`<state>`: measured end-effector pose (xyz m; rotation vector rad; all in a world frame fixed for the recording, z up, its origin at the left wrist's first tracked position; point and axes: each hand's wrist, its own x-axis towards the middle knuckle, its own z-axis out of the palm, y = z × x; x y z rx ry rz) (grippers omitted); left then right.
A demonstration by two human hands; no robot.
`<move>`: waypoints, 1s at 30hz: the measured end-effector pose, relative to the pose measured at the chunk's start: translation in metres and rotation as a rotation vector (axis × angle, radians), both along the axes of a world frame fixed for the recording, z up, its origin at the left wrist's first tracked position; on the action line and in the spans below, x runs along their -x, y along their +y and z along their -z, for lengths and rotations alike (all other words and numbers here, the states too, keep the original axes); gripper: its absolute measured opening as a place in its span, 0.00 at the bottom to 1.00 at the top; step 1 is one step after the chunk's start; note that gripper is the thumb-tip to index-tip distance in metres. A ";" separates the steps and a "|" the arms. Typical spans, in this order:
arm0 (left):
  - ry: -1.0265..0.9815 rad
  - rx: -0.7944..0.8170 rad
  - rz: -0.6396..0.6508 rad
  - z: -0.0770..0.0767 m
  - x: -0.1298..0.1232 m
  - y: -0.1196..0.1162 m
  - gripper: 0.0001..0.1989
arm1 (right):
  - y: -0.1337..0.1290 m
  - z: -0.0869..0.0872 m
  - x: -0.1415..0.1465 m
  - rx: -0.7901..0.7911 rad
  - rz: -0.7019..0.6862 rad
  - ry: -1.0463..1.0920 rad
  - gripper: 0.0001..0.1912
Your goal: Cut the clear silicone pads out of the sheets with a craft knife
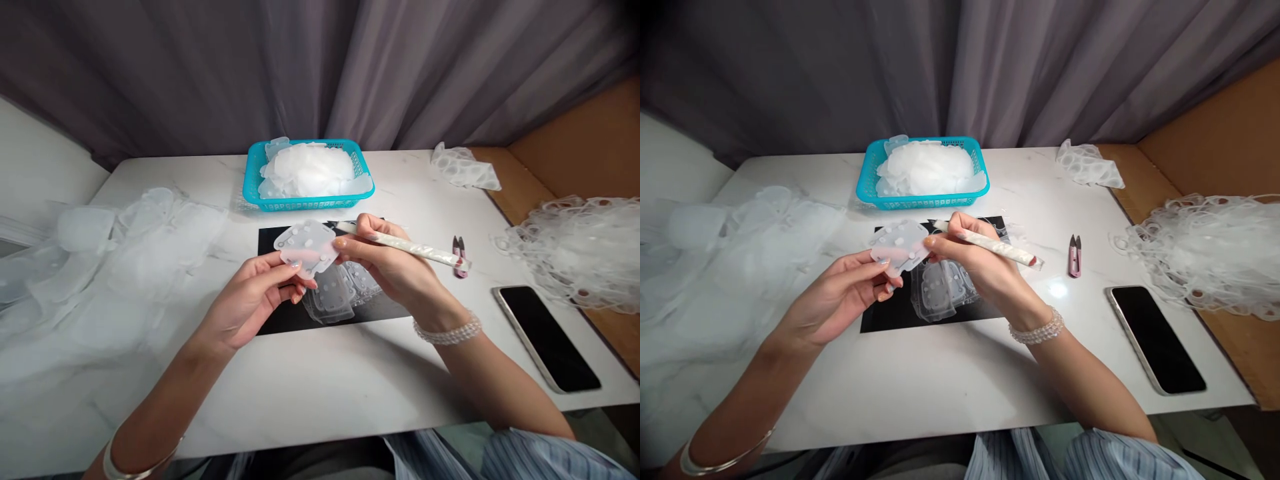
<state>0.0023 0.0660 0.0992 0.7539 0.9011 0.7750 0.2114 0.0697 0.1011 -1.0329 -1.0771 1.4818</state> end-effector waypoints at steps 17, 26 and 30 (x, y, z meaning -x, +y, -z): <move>0.197 -0.256 0.031 -0.005 -0.001 -0.001 0.16 | -0.009 -0.006 -0.006 -0.053 0.096 -0.047 0.23; -0.211 0.054 -0.037 0.011 -0.020 0.005 0.20 | -0.025 -0.003 0.006 -0.451 -0.074 -0.608 0.22; -0.271 0.102 -0.065 0.010 -0.021 0.007 0.18 | -0.020 -0.013 -0.002 -0.335 0.180 -0.412 0.22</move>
